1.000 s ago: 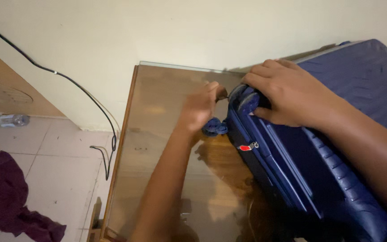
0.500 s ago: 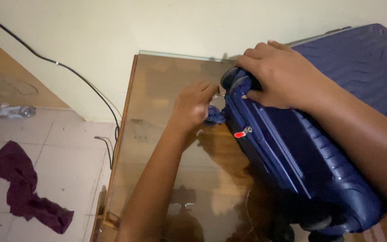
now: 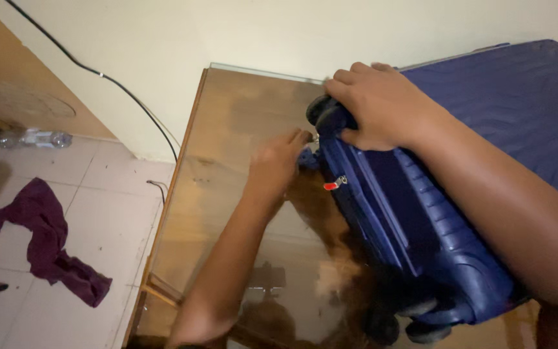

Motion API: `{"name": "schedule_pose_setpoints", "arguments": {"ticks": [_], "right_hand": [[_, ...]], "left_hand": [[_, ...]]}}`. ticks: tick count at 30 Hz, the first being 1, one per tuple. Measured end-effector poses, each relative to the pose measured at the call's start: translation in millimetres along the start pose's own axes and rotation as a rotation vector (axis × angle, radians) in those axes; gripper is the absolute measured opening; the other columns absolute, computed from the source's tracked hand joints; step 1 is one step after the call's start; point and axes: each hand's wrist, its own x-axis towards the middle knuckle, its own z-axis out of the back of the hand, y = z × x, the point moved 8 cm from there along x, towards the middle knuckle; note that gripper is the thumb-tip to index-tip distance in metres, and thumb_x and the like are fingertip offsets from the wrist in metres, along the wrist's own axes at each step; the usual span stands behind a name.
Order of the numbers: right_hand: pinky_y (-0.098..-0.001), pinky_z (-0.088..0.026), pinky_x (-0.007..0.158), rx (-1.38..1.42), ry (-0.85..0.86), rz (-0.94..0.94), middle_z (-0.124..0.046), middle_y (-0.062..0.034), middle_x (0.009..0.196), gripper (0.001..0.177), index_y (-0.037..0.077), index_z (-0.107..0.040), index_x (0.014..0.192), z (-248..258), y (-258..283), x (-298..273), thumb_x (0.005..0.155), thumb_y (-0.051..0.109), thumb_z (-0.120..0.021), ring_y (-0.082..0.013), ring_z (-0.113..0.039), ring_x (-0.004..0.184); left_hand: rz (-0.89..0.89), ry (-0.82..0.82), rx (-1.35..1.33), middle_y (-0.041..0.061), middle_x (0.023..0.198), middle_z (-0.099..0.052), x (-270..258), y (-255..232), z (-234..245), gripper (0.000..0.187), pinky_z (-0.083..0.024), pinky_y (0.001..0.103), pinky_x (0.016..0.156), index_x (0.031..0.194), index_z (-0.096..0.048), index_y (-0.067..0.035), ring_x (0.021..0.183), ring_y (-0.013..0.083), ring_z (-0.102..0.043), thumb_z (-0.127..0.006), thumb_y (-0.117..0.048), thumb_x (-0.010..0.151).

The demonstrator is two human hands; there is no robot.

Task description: The person folds a black shirt, places it inside a suitcase next to a polo shirt, fastens the internal compression straps, and then closes and zips the suitcase lid.

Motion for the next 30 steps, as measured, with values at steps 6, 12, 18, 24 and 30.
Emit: {"name": "schedule_pose_setpoints", "arguments": {"ticks": [6, 12, 18, 24, 30], "right_hand": [[-0.0497, -0.051, 0.088, 0.012, 0.109, -0.037, -0.068, -0.0114, 0.11, 0.067, 0.002, -0.068, 0.112, 3.3, -1.6, 0.2, 0.059, 0.037, -0.089, -0.0332, -0.064, 0.107], [-0.0481, -0.052, 0.087, 0.036, 0.134, -0.036, -0.066, -0.0086, 0.109, 0.046, 0.006, -0.068, 0.106, 5.6, -3.8, 2.6, 0.066, 0.024, -0.081, -0.0323, -0.063, 0.11], [-0.0538, -0.046, 0.1, 0.081, 0.17, -0.035, -0.064, -0.0067, 0.109, 0.048, 0.009, -0.066, 0.106, -0.8, -7.6, 2.5, 0.063, 0.022, -0.082, -0.0295, -0.06, 0.115], [-0.0624, -0.032, 0.111, 0.048, 0.111, -0.021, -0.065, -0.0083, 0.116, 0.062, 0.009, -0.064, 0.118, 1.8, -4.9, 1.6, 0.061, 0.022, -0.084, -0.0319, -0.06, 0.117], [-0.0598, -0.025, 0.113, -0.049, 0.051, 0.008, -0.046, -0.0168, 0.151, 0.089, 0.012, -0.047, 0.148, 11.1, 21.6, -18.2, 0.068, 0.027, -0.081, -0.0405, -0.035, 0.141]], "left_hand": [[-0.057, -0.152, -0.023, 0.01, 0.093, -0.068, 0.3, -14.0, 12.7, 0.02, -0.053, 0.046, 0.073, 0.105, -0.068, -0.01, 0.086, 0.0334, -0.068, -0.059, -0.002, 0.089], [0.023, -0.211, -0.011, 0.008, 0.094, -0.07, -3.0, -22.1, 26.3, 0.019, -0.053, 0.044, 0.07, 0.102, -0.07, -0.011, 0.085, 0.0324, -0.068, -0.059, -0.002, 0.089], [-0.023, -0.153, 0.028, 0.009, 0.098, -0.069, -5.9, -18.0, 19.0, 0.021, -0.054, 0.045, 0.071, 0.105, -0.069, -0.01, 0.088, 0.0334, -0.068, -0.058, -0.004, 0.088], [0.021, -0.014, -0.018, 0.01, 0.105, -0.069, -5.2, -14.8, 11.4, 0.028, -0.053, 0.046, 0.066, 0.111, -0.07, -0.011, 0.089, 0.034, -0.067, -0.053, -0.003, 0.089], [0.029, -0.16, -0.06, 0.01, 0.101, -0.069, -8.2, -29.0, 25.8, 0.02, -0.054, 0.048, 0.074, 0.107, -0.066, -0.01, 0.094, 0.0345, -0.068, -0.059, -0.004, 0.089]]}}
